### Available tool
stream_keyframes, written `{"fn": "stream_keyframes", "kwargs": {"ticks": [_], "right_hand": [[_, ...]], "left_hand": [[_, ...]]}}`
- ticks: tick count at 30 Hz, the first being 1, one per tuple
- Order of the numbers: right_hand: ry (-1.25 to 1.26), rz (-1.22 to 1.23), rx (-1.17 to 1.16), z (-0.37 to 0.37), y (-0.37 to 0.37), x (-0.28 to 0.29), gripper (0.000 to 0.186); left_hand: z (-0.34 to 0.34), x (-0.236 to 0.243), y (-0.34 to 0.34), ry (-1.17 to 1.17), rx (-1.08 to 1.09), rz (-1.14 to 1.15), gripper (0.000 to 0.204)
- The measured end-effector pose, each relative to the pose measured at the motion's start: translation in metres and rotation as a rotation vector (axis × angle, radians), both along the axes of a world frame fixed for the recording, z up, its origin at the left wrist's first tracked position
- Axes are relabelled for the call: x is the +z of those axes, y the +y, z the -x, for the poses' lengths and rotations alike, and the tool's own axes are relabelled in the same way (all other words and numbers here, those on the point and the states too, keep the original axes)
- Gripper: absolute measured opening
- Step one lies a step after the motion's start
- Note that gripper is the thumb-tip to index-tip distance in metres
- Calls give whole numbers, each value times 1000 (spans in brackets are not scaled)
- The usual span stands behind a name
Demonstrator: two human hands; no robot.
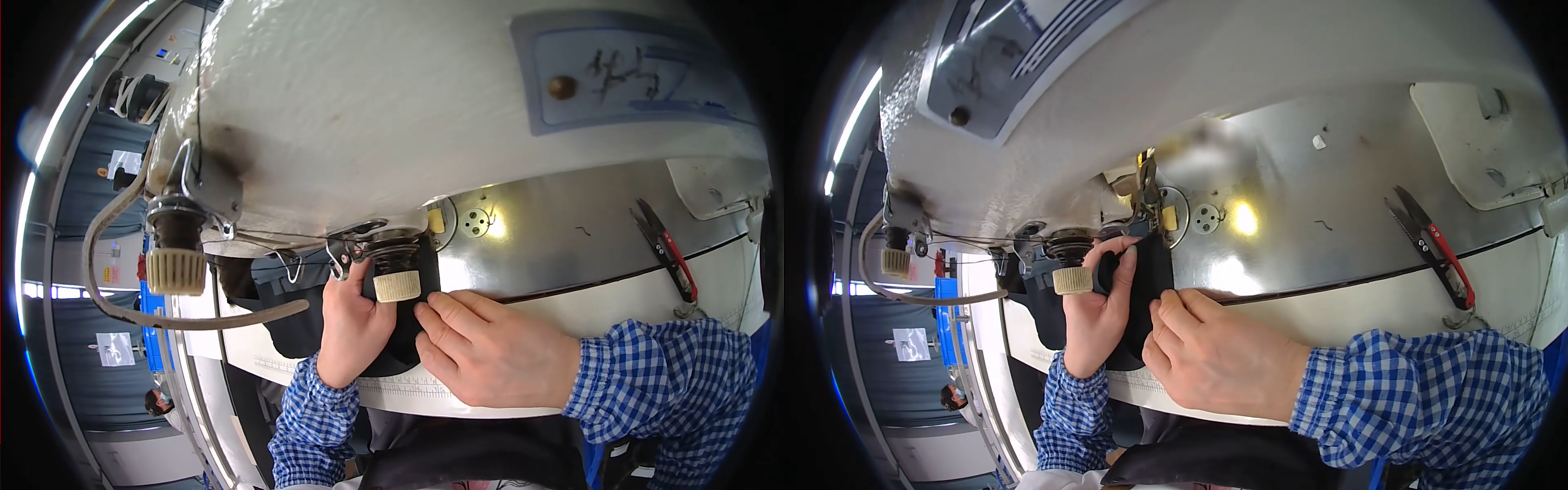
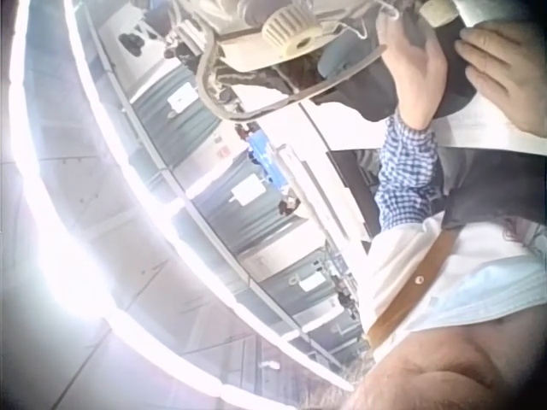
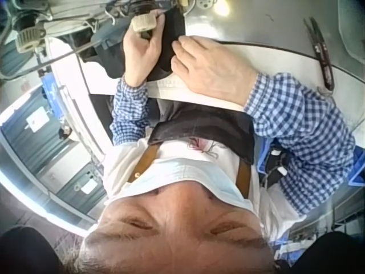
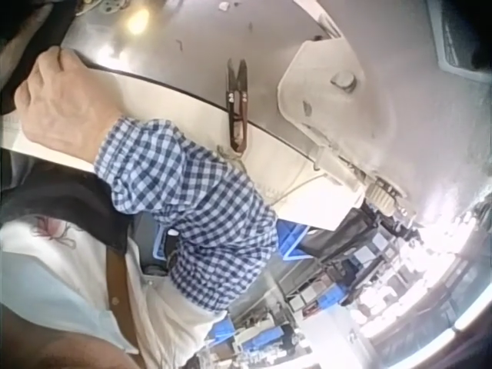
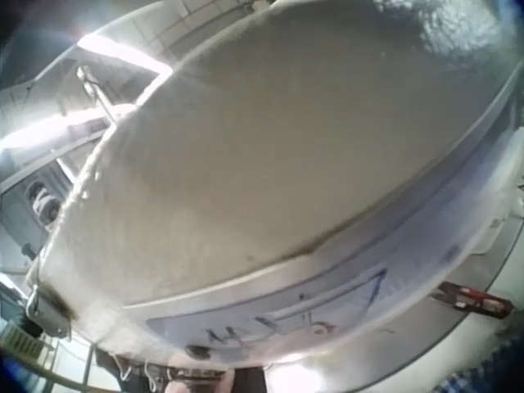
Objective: Using an industrial sewing machine to stitch together leather and fabric components.
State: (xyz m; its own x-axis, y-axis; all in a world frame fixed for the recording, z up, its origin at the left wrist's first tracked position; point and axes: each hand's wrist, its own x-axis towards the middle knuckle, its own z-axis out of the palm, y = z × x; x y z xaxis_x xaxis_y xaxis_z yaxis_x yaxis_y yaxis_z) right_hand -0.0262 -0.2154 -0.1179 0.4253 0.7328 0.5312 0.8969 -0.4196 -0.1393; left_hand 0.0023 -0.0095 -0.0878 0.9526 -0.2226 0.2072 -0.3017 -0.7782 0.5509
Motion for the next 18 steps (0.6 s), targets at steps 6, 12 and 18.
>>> {"fn": "stream_keyframes", "kwargs": {"ticks": [6, 12, 18], "right_hand": [[-89, 16, 13, -4, 1, 0, 34], [-14, 16, -50, -6, 2, 0, 29], [-59, -21, -94, -4, 3, -3, 26]], "left_hand": [[-3, -12, 7, -75, -20, -20, 19], [-11, -9, 6, -89, -52, -111, 20], [-14, -6, -4, 51, -21, 214, 17]]}}
